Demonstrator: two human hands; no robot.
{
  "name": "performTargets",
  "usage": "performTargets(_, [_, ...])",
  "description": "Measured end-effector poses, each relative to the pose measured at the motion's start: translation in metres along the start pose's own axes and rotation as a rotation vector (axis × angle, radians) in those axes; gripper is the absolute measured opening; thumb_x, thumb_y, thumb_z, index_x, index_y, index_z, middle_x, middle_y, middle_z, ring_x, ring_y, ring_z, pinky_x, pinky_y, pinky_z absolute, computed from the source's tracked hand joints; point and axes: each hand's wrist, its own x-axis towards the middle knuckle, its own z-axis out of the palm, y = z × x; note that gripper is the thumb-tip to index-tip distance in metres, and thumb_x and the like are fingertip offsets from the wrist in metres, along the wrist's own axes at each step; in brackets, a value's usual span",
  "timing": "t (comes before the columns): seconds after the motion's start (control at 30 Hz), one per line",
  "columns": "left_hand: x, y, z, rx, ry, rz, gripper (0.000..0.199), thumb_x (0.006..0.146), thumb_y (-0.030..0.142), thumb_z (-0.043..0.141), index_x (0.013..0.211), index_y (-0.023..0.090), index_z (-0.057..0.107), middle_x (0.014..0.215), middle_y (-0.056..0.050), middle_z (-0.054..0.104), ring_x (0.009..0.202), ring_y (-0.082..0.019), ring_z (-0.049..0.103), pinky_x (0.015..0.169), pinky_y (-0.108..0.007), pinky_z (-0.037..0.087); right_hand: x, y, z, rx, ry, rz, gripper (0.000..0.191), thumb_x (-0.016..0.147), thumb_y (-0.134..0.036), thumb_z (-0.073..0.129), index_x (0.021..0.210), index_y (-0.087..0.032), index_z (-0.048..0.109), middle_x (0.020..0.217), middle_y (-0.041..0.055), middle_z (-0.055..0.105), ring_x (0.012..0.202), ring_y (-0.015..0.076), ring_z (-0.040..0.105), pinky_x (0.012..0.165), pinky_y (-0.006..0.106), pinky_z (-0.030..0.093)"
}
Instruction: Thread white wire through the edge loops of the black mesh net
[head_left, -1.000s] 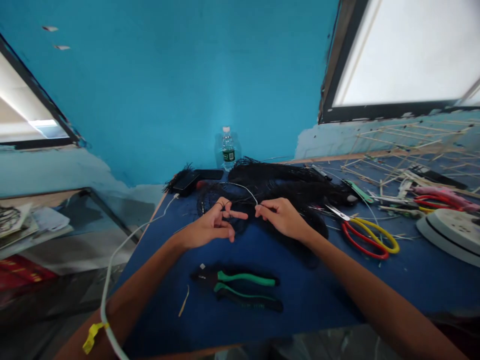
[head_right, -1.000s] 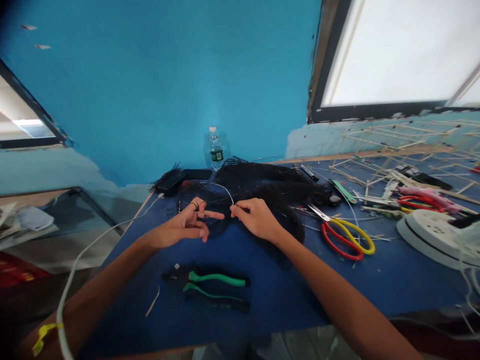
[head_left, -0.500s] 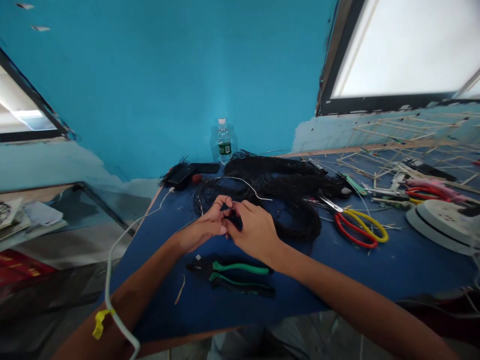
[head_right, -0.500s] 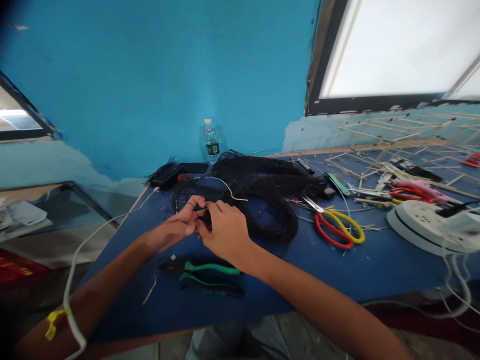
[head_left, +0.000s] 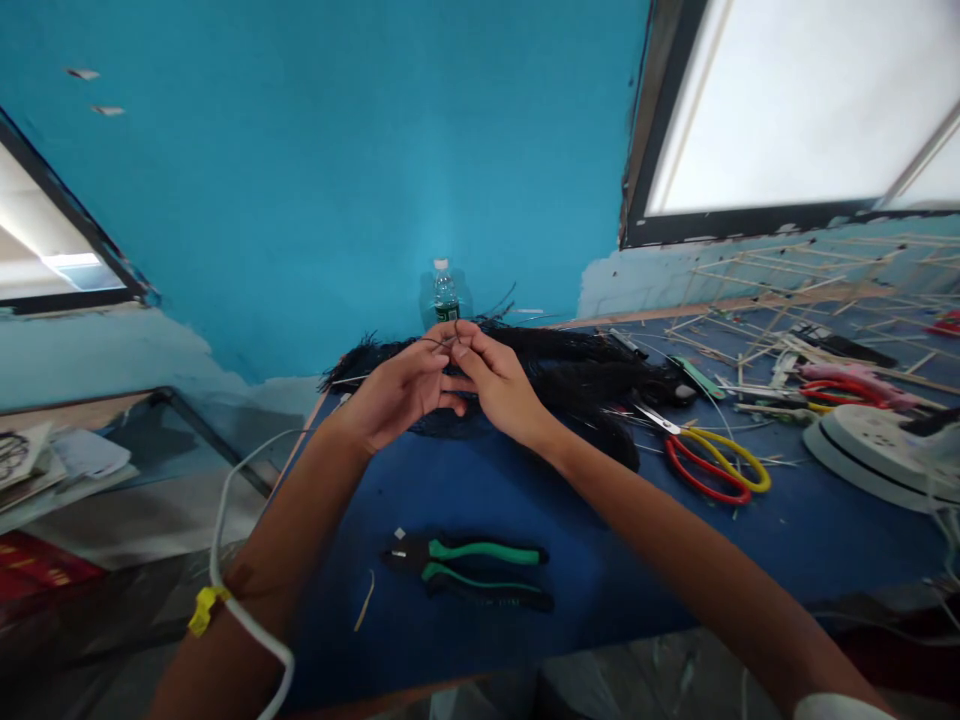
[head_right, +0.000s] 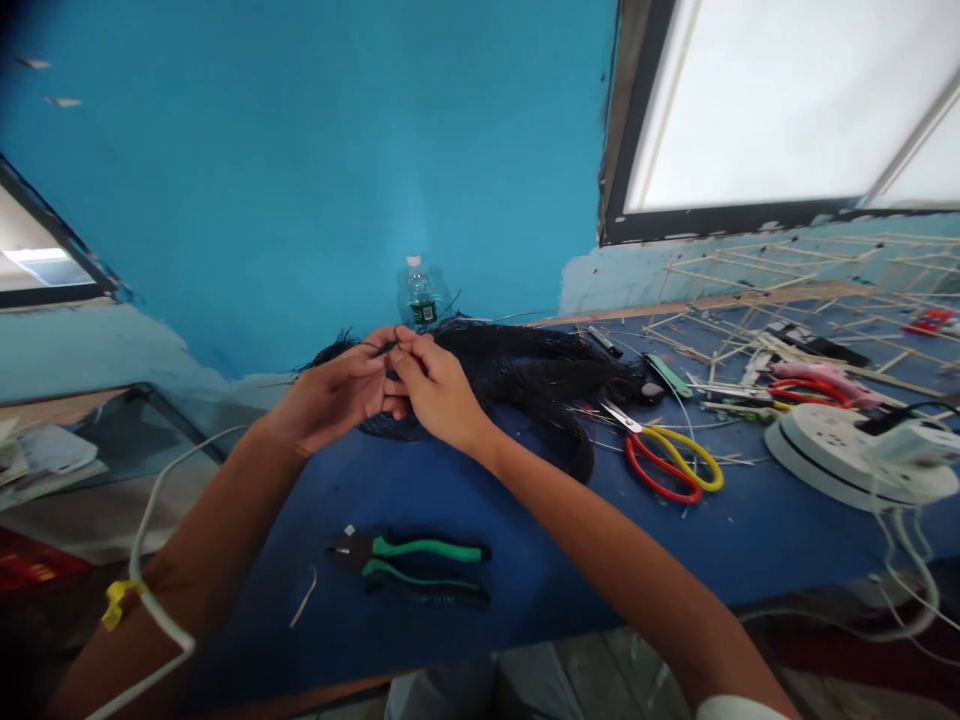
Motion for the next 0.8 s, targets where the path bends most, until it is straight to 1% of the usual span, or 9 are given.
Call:
performTargets(0.07, [0.002, 0.012, 0.000, 0.017, 0.019, 0.038, 0.035, 0.087, 0.023, 0.063, 0.122, 0.023, 0.063, 0.104, -0.007, 0.065, 0.080, -0.017, 0.066, 0.062, -0.027, 0.055, 0.013, -0.009, -0.001, -0.139, -0.022, -0.142, 0.023, 0.097, -0.040, 0.053, 0.082, -0.022, 0.054, 0.089, 0.0021, 0.056, 0.083, 0.0151, 0.057, 0.074, 0.030, 0.055])
performTargets(0.13, [0.002, 0.018, 0.001, 0.012, 0.044, 0.066, 0.036, 0.085, 0.021, 0.064, 0.121, 0.022, 0.064, 0.095, -0.006, 0.065, 0.076, -0.017, 0.064, 0.054, -0.024, 0.052, 0.022, -0.014, -0.003, -0.346, -0.033, -0.306, 0.025, 0.098, -0.033, 0.052, 0.076, -0.022, 0.047, 0.085, 0.0020, 0.054, 0.089, 0.0167, 0.055, 0.088, 0.035, 0.052])
performTargets(0.23, [0.001, 0.019, 0.005, -0.028, 0.151, 0.111, 0.030, 0.081, 0.016, 0.066, 0.111, 0.016, 0.068, 0.084, -0.003, 0.060, 0.059, -0.010, 0.054, 0.043, -0.018, 0.040, 0.027, -0.014, -0.004, -0.574, 0.036, -0.441, 0.024, 0.098, -0.025, 0.053, 0.076, -0.023, 0.045, 0.083, 0.0021, 0.052, 0.088, 0.0180, 0.052, 0.091, 0.038, 0.047])
performTargets(0.37, [0.006, 0.016, 0.014, -0.049, 0.338, 0.214, 0.015, 0.085, 0.009, 0.061, 0.098, 0.009, 0.068, 0.077, -0.001, 0.055, 0.051, -0.003, 0.041, 0.040, -0.013, 0.033, 0.029, -0.007, -0.001, -0.592, 0.164, -0.511, 0.020, 0.098, -0.022, 0.055, 0.079, -0.022, 0.049, 0.086, 0.0020, 0.050, 0.084, 0.0170, 0.052, 0.083, 0.034, 0.047])
performTargets(0.47, [0.010, 0.012, 0.021, -0.012, 0.409, 0.246, 0.009, 0.091, 0.009, 0.055, 0.093, 0.010, 0.065, 0.069, 0.002, 0.049, 0.049, -0.004, 0.039, 0.040, -0.013, 0.032, 0.028, -0.003, 0.000, -0.539, 0.148, -0.564, 0.019, 0.098, -0.020, 0.054, 0.079, -0.022, 0.050, 0.087, 0.0021, 0.050, 0.084, 0.0168, 0.053, 0.081, 0.034, 0.046])
performTargets(0.57, [0.011, 0.007, 0.028, 0.003, 0.444, 0.248, 0.010, 0.094, 0.008, 0.053, 0.093, 0.012, 0.062, 0.070, 0.003, 0.046, 0.051, -0.004, 0.037, 0.042, -0.014, 0.032, 0.028, 0.000, -0.004, -0.517, 0.126, -0.602, 0.019, 0.098, -0.019, 0.053, 0.080, -0.022, 0.050, 0.090, 0.0029, 0.050, 0.087, 0.0174, 0.053, 0.083, 0.035, 0.046])
performTargets(0.67, [0.009, 0.004, 0.036, -0.077, 0.446, 0.237, 0.011, 0.093, 0.005, 0.054, 0.097, 0.013, 0.061, 0.076, 0.002, 0.046, 0.055, -0.003, 0.038, 0.047, -0.014, 0.034, 0.032, 0.001, -0.011, -0.527, 0.122, -0.632, 0.018, 0.100, -0.019, 0.051, 0.082, -0.023, 0.049, 0.092, 0.0038, 0.051, 0.090, 0.0183, 0.053, 0.085, 0.036, 0.046])
performTargets(0.73, [0.008, 0.004, 0.042, -0.156, 0.422, 0.232, 0.015, 0.091, 0.004, 0.055, 0.100, 0.015, 0.061, 0.085, 0.001, 0.050, 0.062, -0.004, 0.045, 0.054, -0.015, 0.040, 0.037, 0.000, -0.016, -0.537, 0.069, -0.622, 0.021, 0.103, -0.022, 0.047, 0.081, -0.023, 0.046, 0.089, 0.0036, 0.049, 0.088, 0.0187, 0.051, 0.084, 0.037, 0.045])
performTargets(0.8, [0.006, 0.005, 0.049, -0.214, 0.408, 0.219, 0.014, 0.092, 0.005, 0.053, 0.097, 0.016, 0.060, 0.091, -0.001, 0.053, 0.070, -0.005, 0.050, 0.063, -0.017, 0.046, 0.040, -0.005, -0.020, -0.564, -0.037, -0.597, 0.025, 0.105, -0.026, 0.041, 0.080, -0.024, 0.043, 0.087, 0.0033, 0.048, 0.086, 0.0191, 0.050, 0.081, 0.037, 0.044])
